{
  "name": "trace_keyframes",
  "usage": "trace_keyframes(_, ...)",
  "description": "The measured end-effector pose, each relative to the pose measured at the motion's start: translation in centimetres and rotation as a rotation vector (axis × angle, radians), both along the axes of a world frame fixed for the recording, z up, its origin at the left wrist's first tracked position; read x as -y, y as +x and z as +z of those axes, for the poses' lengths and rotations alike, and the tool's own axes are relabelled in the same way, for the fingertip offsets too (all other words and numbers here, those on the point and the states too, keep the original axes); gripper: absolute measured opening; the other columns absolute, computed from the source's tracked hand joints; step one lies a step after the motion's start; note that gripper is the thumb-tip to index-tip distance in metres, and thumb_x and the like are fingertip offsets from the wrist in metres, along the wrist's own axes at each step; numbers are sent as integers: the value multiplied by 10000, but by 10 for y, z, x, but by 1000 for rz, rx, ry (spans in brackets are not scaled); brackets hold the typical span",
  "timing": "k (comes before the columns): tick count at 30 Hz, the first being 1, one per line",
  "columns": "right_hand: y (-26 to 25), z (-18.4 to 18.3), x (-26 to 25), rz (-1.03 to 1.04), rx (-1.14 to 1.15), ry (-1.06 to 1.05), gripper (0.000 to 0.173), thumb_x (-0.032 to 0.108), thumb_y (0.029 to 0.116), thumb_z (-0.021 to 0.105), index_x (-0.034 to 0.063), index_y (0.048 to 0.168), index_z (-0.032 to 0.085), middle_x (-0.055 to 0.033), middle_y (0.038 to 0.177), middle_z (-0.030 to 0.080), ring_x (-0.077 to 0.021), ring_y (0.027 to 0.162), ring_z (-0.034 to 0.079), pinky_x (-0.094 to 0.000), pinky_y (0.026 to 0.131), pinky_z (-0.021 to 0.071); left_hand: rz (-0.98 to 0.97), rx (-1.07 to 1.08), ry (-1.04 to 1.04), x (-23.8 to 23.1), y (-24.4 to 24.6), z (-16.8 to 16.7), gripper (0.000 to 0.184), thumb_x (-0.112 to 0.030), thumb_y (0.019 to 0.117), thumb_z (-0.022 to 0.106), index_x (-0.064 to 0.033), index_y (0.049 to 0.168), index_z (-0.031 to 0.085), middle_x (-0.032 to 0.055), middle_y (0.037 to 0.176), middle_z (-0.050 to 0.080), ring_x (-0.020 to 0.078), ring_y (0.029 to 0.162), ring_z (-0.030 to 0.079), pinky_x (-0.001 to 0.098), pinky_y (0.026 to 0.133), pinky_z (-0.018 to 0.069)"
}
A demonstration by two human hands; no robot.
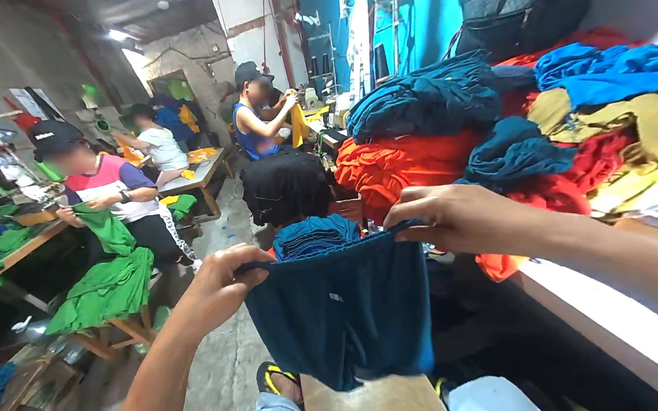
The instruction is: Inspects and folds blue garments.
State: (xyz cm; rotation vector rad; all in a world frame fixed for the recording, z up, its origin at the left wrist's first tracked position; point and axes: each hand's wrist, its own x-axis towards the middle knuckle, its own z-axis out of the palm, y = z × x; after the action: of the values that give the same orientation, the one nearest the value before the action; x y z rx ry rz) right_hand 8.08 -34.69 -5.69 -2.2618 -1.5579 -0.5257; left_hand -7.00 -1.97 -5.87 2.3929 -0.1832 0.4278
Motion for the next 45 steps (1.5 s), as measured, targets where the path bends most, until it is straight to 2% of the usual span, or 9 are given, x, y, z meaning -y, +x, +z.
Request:
trace_keyframes(5, -7, -1, -15, -286, -390, 125, 140, 151, 1025, 610, 86, 1088, 717, -66, 770, 658, -194, 672, 603, -434, 636, 483, 119, -185, -245, 21, -5, 5, 164, 74, 887, 629, -52, 784, 647, -32, 610, 581, 27, 499, 503, 183, 487, 437)
trace_keyframes(7, -11, -13, -29, -253, -875, 425, 156, 133, 1092, 441, 59, 1097, 578, 4, 742, 608, -50, 601, 577, -226, 546, 488, -134, -91, -174, 32, -7, 2, 144, 50, 866, 638, -64, 917, 709, -54, 875, 721, -5, 717, 654, 166, 630, 554)
trace_keyframes(11, -29, -18, -57, -184, -1465, 888, 269, 345, 1118, 351, 146, 1259, 466, -33, 964, 675, -170, 807, 713, -363, 662, 610, -562, 148, 111, 55, -1, -19, 198, -64, 953, 558, -54, 1069, 719, 37, 1108, 737, 59, 1000, 692, 253, 865, 580)
trace_keyframes(15, -50, -21, -72, -20, -1197, 722, 593, 52, 918, 702, 119, 1414, 385, -56, 1137, 678, -138, 904, 704, -310, 745, 605, -661, 163, 219, 73, -6, -19, 209, -61, 1021, 504, -47, 1052, 711, 84, 1097, 734, 135, 1065, 685, 283, 934, 543)
trace_keyframes(18, -56, -20, -68, 114, -881, 460, 690, -44, 775, 649, 119, 1405, 421, 9, 1123, 701, -40, 951, 686, -241, 773, 590, -609, 244, 205, 63, -5, -18, 211, -108, 1035, 514, -90, 1056, 723, 25, 1064, 714, 74, 1013, 670, 241, 884, 560)
trace_keyframes(24, -54, 3, -47, 357, -742, -83, 620, -42, 845, 551, 74, 1450, 470, 2, 893, 671, 1, 775, 608, -202, 682, 517, -344, 324, 66, 49, 4, -12, 294, -166, 913, 698, -154, 1204, 655, -17, 1349, 589, 2, 941, 641, 187, 754, 575)
trace_keyframes(28, -53, -4, -51, 389, -850, 5, 594, -21, 853, 615, 94, 1414, 458, -17, 1021, 699, -32, 874, 676, -217, 745, 574, -471, 112, -162, 52, 9, -20, 644, -62, 904, 697, -161, 1497, 467, -20, 1178, 688, 49, 929, 697, 233, 773, 616)
trace_keyframes(35, -45, -4, -52, 148, -855, 172, 122, 47, 964, 658, 52, 1030, 555, -16, 818, 644, -39, 711, 616, -188, 634, 504, -308, 254, -123, 61, -6, -22, 572, -80, 893, 704, -222, 1426, 550, -23, 1371, 578, 62, 942, 695, 263, 762, 636)
trace_keyframes(45, -51, -38, -57, 430, -654, 231, 321, 30, 903, 674, 67, 1198, 553, 21, 1016, 712, 10, 822, 673, -166, 727, 572, -314, 82, -143, 51, 3, -27, 505, -33, 861, 741, -128, 1344, 629, -3, 1062, 716, 70, 910, 716, 243, 768, 629)
